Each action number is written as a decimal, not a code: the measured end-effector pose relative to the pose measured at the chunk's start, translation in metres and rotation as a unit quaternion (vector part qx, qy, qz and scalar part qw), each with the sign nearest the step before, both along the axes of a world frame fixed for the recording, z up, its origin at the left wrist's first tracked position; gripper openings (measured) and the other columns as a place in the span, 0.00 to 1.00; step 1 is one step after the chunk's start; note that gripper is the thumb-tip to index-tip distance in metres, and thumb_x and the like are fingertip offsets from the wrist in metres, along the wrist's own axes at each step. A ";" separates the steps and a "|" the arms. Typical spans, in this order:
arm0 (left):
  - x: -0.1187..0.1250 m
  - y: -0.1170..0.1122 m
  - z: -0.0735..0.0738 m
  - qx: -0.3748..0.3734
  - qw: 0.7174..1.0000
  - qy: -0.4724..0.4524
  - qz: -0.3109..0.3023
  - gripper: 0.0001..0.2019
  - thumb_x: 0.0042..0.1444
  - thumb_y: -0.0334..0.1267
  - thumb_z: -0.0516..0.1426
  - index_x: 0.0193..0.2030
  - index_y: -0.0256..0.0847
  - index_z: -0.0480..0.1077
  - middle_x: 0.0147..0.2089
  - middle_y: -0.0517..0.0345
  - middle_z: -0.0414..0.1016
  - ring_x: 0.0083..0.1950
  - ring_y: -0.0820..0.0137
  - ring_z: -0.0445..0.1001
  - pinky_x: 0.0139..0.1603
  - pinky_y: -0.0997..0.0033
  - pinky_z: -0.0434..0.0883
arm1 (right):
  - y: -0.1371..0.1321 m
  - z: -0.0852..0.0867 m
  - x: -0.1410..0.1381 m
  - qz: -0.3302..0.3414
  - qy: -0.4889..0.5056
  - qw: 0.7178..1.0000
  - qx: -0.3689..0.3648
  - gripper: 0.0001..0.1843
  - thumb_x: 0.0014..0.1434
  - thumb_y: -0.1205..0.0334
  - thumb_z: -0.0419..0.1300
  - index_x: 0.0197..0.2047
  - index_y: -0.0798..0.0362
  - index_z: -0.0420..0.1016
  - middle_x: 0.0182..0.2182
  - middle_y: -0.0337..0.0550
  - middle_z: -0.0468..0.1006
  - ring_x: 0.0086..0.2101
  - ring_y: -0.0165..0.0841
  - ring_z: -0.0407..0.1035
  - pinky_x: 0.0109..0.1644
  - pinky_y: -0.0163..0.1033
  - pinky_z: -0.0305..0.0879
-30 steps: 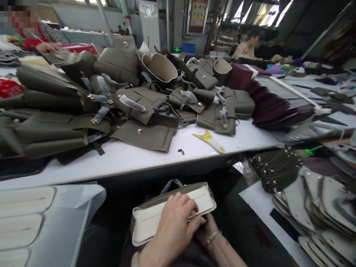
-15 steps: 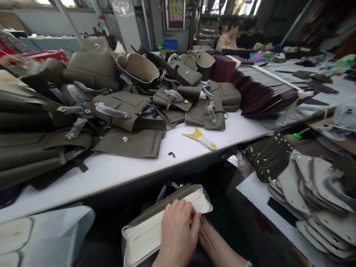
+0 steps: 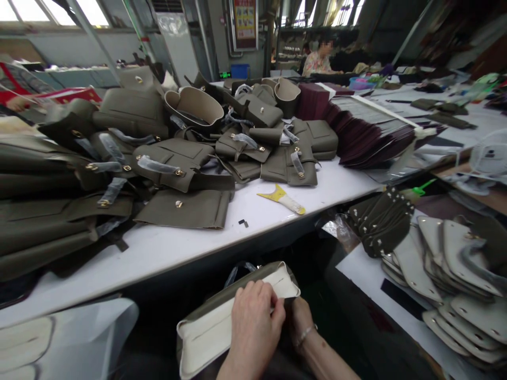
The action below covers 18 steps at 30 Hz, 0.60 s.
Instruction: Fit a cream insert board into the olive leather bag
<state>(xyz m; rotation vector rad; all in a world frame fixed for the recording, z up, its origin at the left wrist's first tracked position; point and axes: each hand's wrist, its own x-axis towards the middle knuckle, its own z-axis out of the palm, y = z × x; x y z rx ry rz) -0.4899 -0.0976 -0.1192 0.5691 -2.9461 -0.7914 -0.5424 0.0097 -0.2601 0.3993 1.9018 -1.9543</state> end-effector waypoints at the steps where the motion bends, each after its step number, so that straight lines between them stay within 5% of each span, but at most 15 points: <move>1: 0.000 0.000 0.000 -0.004 1.000 0.003 -0.001 0.08 0.60 0.34 0.55 0.28 0.42 0.66 0.32 0.60 0.70 0.38 0.63 0.67 0.40 0.61 0.57 | 0.014 0.008 0.003 0.002 0.004 1.000 0.011 0.23 0.57 0.43 0.62 0.32 0.59 0.77 0.26 0.45 0.78 0.28 0.38 0.74 0.32 0.43 0.74; 3: 0.001 0.001 0.001 -0.012 1.000 0.010 -0.001 0.08 0.60 0.33 0.54 0.28 0.42 0.65 0.31 0.60 0.70 0.38 0.63 0.67 0.40 0.61 0.57 | 0.042 0.029 0.011 0.022 0.061 0.997 0.049 0.19 0.56 0.46 0.64 0.37 0.56 0.79 0.34 0.47 0.81 0.36 0.41 0.76 0.41 0.43 0.75; 5: 0.002 0.001 0.001 -0.021 1.000 0.014 -0.003 0.08 0.60 0.33 0.55 0.28 0.42 0.65 0.31 0.60 0.70 0.38 0.64 0.68 0.39 0.61 0.58 | 0.060 0.052 0.023 0.084 0.237 0.962 0.106 0.14 0.61 0.56 0.61 0.48 0.52 0.79 0.47 0.46 0.79 0.48 0.40 0.73 0.54 0.40 0.71; 9: 0.005 0.002 0.000 -0.043 0.999 0.023 -0.004 0.08 0.61 0.34 0.54 0.29 0.42 0.66 0.31 0.60 0.71 0.38 0.63 0.68 0.40 0.61 0.59 | 0.061 0.081 0.039 0.212 0.578 0.757 0.221 0.27 0.63 0.75 0.50 0.64 0.55 0.64 0.60 0.50 0.69 0.59 0.39 0.64 0.61 0.43 0.66; 12: 0.010 0.004 -0.002 -0.061 0.997 0.036 -0.011 0.08 0.62 0.33 0.53 0.30 0.42 0.67 0.32 0.58 0.71 0.38 0.62 0.68 0.40 0.61 0.60 | 0.049 0.079 0.039 0.227 0.635 0.671 0.308 0.30 0.62 0.78 0.48 0.68 0.60 0.57 0.62 0.54 0.66 0.62 0.43 0.59 0.62 0.49 0.64; 15: 0.019 0.005 -0.003 -0.067 0.995 0.065 -0.019 0.05 0.62 0.32 0.54 0.34 0.41 0.68 0.34 0.57 0.71 0.39 0.62 0.68 0.41 0.61 0.62 | 0.042 0.072 0.040 0.217 0.642 0.644 0.355 0.29 0.64 0.77 0.48 0.68 0.61 0.57 0.62 0.56 0.65 0.62 0.46 0.58 0.61 0.54 0.65; 18: 0.032 0.001 -0.002 -0.058 0.994 0.088 -0.007 0.03 0.61 0.30 0.54 0.37 0.41 0.68 0.36 0.57 0.72 0.40 0.62 0.69 0.42 0.60 0.62 | 0.037 0.069 0.045 0.213 0.634 0.648 0.363 0.29 0.65 0.74 0.49 0.68 0.61 0.56 0.63 0.57 0.63 0.62 0.47 0.58 0.60 0.55 0.66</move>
